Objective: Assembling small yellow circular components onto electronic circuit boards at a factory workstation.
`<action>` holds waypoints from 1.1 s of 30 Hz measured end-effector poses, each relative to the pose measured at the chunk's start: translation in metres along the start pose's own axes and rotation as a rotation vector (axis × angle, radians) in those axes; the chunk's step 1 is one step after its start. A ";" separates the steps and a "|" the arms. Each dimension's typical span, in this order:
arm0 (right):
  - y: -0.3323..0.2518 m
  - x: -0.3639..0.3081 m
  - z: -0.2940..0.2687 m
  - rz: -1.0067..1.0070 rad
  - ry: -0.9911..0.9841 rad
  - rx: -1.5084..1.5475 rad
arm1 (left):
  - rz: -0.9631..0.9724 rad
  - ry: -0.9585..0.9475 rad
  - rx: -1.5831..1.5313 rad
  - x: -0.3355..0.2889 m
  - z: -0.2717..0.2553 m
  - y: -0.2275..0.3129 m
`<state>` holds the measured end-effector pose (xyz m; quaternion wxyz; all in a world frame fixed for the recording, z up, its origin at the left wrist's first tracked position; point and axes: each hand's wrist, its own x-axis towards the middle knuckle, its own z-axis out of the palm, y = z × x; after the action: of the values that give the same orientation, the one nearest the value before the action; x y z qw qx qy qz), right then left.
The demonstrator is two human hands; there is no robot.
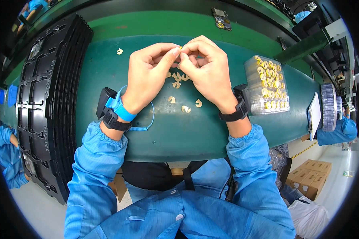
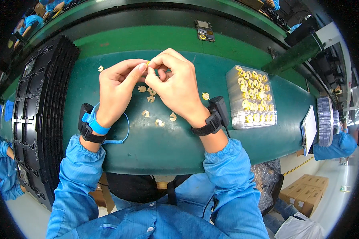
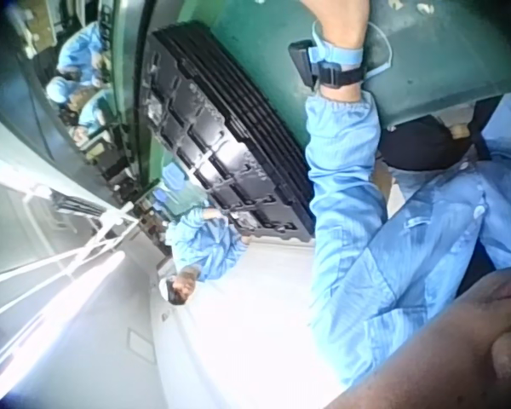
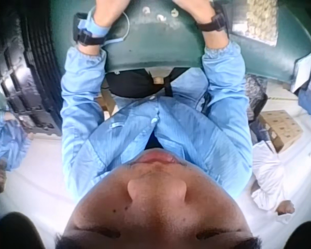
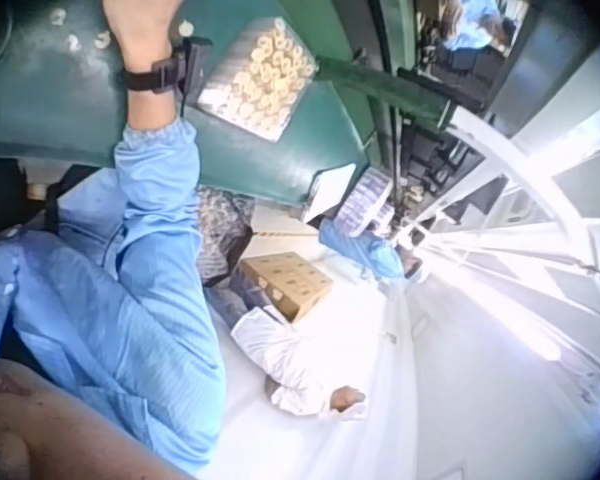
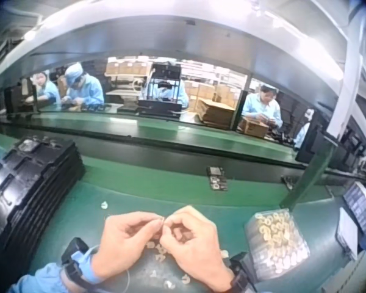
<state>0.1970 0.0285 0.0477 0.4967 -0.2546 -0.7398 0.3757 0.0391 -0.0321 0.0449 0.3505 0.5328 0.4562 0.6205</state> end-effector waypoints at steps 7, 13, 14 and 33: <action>-0.009 -0.002 0.002 0.117 -0.002 0.190 | -0.066 -0.028 -0.201 0.004 -0.004 0.000; -0.009 0.000 -0.007 0.210 0.020 0.172 | -0.096 0.092 -0.159 0.008 -0.011 -0.001; -0.009 0.001 -0.012 0.260 -0.011 0.066 | -0.094 0.091 -0.159 0.008 -0.011 -0.003; -0.014 0.005 -0.020 0.878 -0.183 0.790 | 0.262 0.058 0.360 0.005 -0.006 -0.004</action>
<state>0.2138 0.0304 0.0664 0.2864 -0.2993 -0.4094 0.8129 0.0317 -0.0275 0.0431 0.1532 0.6235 0.4964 0.5842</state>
